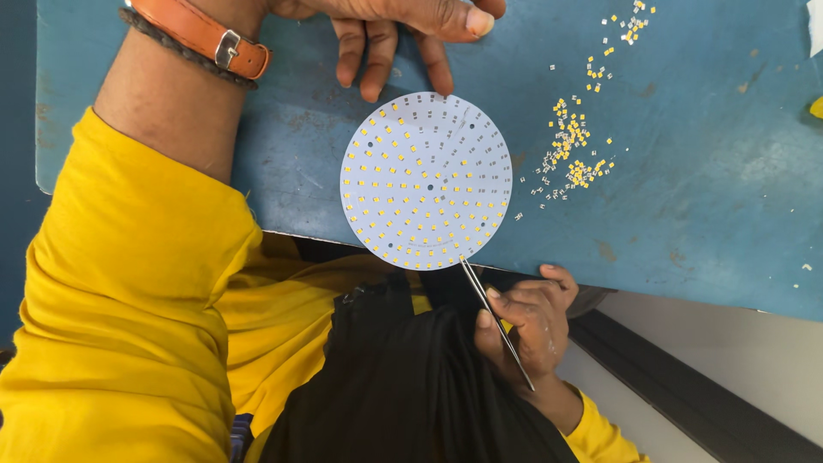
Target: The person uses tweezers to pick up small yellow LED components from a blue workbench and places them into designated spots on a circular LED board. The person repeats this process, filling the board with LEDs one by one.
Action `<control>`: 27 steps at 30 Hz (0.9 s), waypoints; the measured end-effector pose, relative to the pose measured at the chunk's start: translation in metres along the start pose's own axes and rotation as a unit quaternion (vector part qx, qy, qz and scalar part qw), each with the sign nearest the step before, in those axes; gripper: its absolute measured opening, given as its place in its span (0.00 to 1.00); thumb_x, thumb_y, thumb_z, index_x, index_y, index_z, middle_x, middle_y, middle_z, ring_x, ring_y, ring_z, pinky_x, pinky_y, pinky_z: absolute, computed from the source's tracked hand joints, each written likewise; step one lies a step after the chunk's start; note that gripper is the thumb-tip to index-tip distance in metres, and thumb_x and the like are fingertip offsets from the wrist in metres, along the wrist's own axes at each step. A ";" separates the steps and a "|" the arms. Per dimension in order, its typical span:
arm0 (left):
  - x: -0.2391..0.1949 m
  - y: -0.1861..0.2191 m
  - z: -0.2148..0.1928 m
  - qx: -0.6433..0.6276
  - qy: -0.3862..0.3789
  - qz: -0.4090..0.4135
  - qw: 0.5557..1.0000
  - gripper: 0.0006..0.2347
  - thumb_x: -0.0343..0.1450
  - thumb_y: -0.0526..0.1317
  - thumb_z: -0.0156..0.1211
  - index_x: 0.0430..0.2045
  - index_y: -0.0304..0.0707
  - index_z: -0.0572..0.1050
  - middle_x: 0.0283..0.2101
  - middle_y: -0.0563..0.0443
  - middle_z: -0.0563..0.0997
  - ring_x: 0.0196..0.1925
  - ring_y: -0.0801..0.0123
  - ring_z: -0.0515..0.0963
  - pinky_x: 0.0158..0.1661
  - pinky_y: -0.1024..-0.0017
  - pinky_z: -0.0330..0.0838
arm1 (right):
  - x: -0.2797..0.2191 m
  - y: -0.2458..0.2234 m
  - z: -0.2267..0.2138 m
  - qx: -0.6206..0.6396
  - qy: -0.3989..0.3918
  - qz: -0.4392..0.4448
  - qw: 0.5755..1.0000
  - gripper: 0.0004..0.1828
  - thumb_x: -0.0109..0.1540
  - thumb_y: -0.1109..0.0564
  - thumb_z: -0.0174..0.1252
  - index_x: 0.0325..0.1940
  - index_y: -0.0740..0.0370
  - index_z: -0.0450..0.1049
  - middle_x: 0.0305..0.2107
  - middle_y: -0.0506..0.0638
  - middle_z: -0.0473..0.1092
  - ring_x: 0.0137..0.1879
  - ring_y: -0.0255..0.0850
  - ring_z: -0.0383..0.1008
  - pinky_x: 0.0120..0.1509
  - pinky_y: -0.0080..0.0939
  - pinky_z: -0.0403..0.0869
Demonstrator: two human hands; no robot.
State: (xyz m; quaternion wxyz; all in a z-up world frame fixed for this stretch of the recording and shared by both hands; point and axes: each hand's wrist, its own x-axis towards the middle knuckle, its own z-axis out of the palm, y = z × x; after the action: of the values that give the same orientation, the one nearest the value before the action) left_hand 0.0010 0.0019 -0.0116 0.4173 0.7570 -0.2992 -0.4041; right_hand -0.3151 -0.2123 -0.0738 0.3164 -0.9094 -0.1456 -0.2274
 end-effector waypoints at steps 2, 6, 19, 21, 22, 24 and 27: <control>0.003 -0.001 0.002 0.007 0.002 -0.029 1.000 0.30 0.70 0.59 0.53 0.62 0.39 0.64 0.39 0.37 0.86 0.18 0.69 0.84 0.18 0.73 0.81 | 0.000 -0.001 0.001 0.000 0.004 0.005 1.000 0.07 0.60 0.59 0.63 0.40 0.61 0.73 0.29 0.48 0.73 0.37 0.42 0.72 0.69 0.58 0.64; 0.002 -0.001 -0.002 -0.012 -0.013 0.016 1.000 0.31 0.71 0.60 0.54 0.65 0.38 0.65 0.42 0.36 0.86 0.18 0.67 0.83 0.18 0.72 0.80 | 0.000 -0.001 0.001 -0.008 0.006 0.001 1.000 0.08 0.59 0.59 0.64 0.39 0.61 0.73 0.29 0.48 0.72 0.36 0.43 0.72 0.68 0.58 0.65; -0.002 0.024 -0.012 -0.033 -0.069 -0.044 0.996 0.30 0.68 0.55 0.57 0.67 0.48 0.65 0.39 0.42 0.88 0.13 0.63 0.83 0.15 0.69 0.76 | 0.031 0.049 -0.061 -0.032 0.028 0.142 0.989 0.09 0.63 0.60 0.65 0.45 0.67 0.77 0.31 0.49 0.71 0.33 0.36 0.67 0.38 0.33 0.65; -0.001 0.022 -0.012 -0.037 -0.074 -0.043 0.996 0.31 0.67 0.54 0.56 0.68 0.47 0.64 0.39 0.42 0.88 0.13 0.63 0.83 0.14 0.69 0.76 | 0.033 0.055 -0.060 -0.002 0.047 0.201 0.979 0.08 0.61 0.61 0.66 0.42 0.68 0.78 0.27 0.48 0.69 0.28 0.33 0.61 0.33 0.32 0.60; 0.000 0.022 -0.012 -0.036 -0.072 -0.046 0.996 0.32 0.68 0.54 0.56 0.69 0.48 0.64 0.39 0.43 0.88 0.13 0.63 0.83 0.13 0.69 0.76 | 0.034 0.058 -0.058 0.003 0.059 0.203 0.977 0.08 0.62 0.61 0.66 0.43 0.68 0.78 0.28 0.48 0.69 0.29 0.32 0.62 0.35 0.32 0.61; 0.000 0.021 -0.012 -0.032 -0.067 -0.052 0.996 0.33 0.68 0.56 0.58 0.71 0.49 0.65 0.39 0.43 0.88 0.12 0.62 0.83 0.13 0.68 0.76 | 0.037 0.062 -0.055 0.015 0.081 0.204 0.975 0.08 0.65 0.60 0.66 0.44 0.67 0.77 0.29 0.48 0.69 0.33 0.31 0.65 0.38 0.31 0.63; 0.001 0.020 -0.013 -0.027 -0.062 -0.065 0.996 0.33 0.68 0.56 0.58 0.71 0.50 0.65 0.39 0.43 0.88 0.12 0.61 0.83 0.13 0.68 0.77 | 0.039 0.064 -0.052 -0.001 0.087 0.200 0.976 0.08 0.63 0.60 0.67 0.42 0.67 0.78 0.27 0.47 0.70 0.30 0.31 0.64 0.36 0.31 0.61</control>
State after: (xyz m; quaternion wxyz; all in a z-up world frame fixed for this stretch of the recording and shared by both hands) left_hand 0.0103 -0.0027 0.0096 0.3915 0.7367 -0.2633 -0.4844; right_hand -0.2720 -0.2893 -0.0503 0.3657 -0.8973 0.0675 -0.2378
